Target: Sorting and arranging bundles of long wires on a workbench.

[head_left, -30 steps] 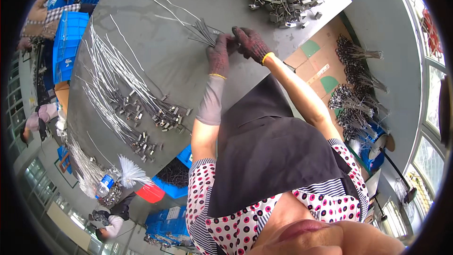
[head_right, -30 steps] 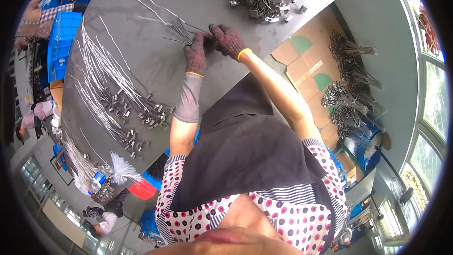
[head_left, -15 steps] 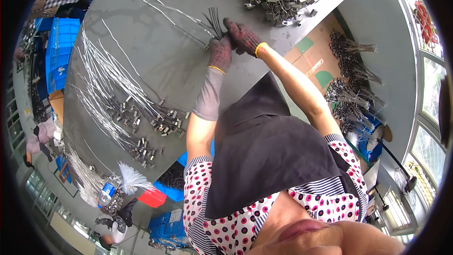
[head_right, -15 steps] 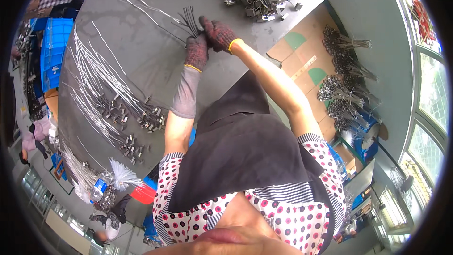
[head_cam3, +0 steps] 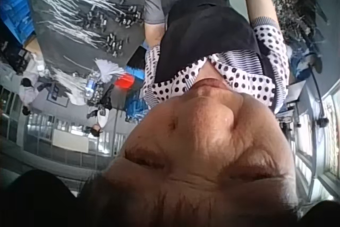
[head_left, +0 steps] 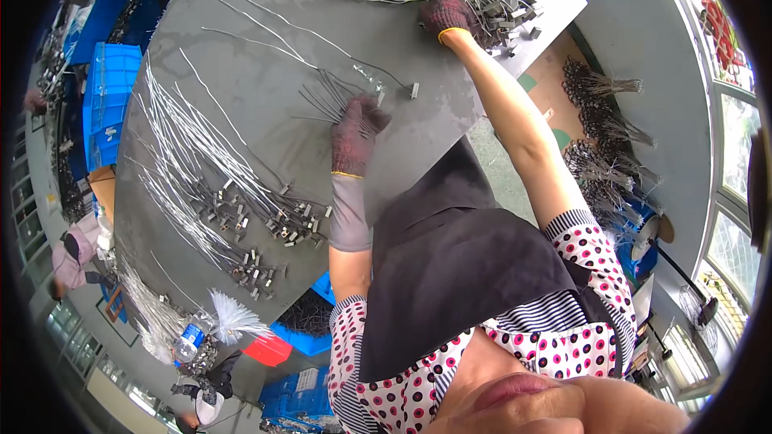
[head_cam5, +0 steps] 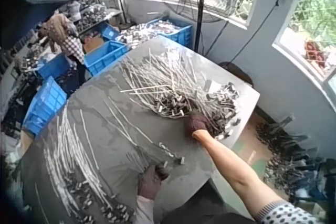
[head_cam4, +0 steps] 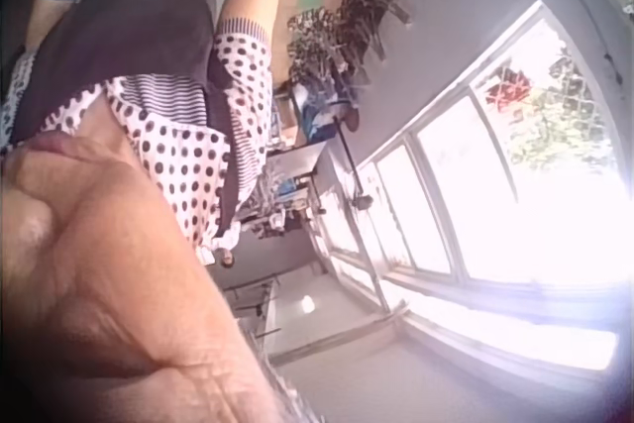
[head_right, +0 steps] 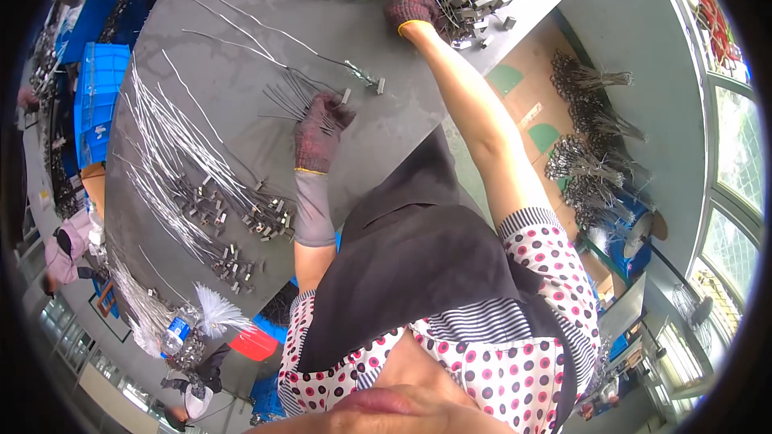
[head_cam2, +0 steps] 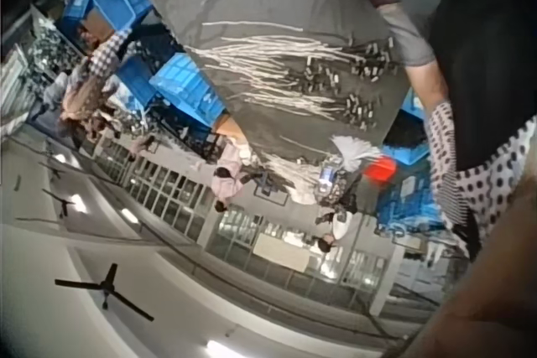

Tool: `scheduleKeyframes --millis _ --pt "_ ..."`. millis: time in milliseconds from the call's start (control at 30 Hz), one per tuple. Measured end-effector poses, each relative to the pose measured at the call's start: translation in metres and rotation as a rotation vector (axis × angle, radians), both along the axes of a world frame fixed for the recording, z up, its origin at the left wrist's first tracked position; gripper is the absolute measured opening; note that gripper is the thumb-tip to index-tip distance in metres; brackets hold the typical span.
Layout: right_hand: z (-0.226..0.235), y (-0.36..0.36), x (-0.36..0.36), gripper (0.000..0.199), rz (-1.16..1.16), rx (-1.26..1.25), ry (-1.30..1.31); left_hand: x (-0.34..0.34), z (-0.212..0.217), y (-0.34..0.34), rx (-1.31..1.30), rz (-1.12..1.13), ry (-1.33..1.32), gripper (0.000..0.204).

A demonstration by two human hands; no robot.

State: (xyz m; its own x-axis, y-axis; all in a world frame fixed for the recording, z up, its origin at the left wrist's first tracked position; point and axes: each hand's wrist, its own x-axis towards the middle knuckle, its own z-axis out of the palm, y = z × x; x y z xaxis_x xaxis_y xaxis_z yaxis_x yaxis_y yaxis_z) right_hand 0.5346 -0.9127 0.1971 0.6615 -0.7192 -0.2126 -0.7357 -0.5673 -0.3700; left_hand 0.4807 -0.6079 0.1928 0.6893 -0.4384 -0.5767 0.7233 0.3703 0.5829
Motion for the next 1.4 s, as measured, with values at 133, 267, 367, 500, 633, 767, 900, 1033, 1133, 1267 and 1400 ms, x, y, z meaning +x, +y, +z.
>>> scheduleKeyframes --millis 133,267,367,500,633,767,900,1033,1133,1267,1400 --pt "0.025 0.006 -0.015 0.04 -0.022 0.078 -0.061 0.0 -0.001 -0.001 0.112 -0.17 -0.079 0.03" --pt "0.04 0.026 -0.065 0.04 0.058 0.194 -0.326 0.003 -0.015 -0.015 0.118 -0.379 0.013 0.032" --pt "0.049 0.036 -0.118 0.034 -0.006 0.597 -0.414 -0.01 -0.004 -0.051 -0.031 -0.413 0.023 0.035" --pt "0.049 0.058 -0.194 0.036 0.043 0.675 -0.498 -0.027 0.007 -0.096 -0.138 -0.418 0.069 0.036" --pt "0.037 0.07 -0.293 0.036 0.125 0.945 -0.448 -0.048 -0.017 -0.136 -0.127 -0.405 0.119 0.032" --pt "0.011 0.094 -0.404 0.035 -0.131 1.125 -0.24 -0.057 -0.042 -0.15 -0.298 -0.37 0.236 0.03" --pt "0.015 0.104 -0.482 0.021 -0.345 1.214 -0.1 -0.048 -0.028 -0.155 -0.212 -0.395 0.178 0.027" --pt "0.016 0.118 -0.531 0.029 -0.464 1.003 0.045 -0.033 -0.019 -0.15 -0.255 -0.218 0.049 0.023" --pt "0.02 0.123 -0.547 0.034 -0.474 0.91 0.052 -0.016 -0.013 -0.148 -0.23 -0.176 0.045 0.026" --pt "0.015 0.117 -0.561 0.038 -0.524 0.886 0.064 -0.011 -0.009 -0.14 -0.223 -0.132 -0.004 0.031" --pt "0.005 0.106 -0.578 0.039 -0.49 0.843 0.024 -0.015 -0.007 -0.136 -0.148 -0.074 -0.022 0.035"
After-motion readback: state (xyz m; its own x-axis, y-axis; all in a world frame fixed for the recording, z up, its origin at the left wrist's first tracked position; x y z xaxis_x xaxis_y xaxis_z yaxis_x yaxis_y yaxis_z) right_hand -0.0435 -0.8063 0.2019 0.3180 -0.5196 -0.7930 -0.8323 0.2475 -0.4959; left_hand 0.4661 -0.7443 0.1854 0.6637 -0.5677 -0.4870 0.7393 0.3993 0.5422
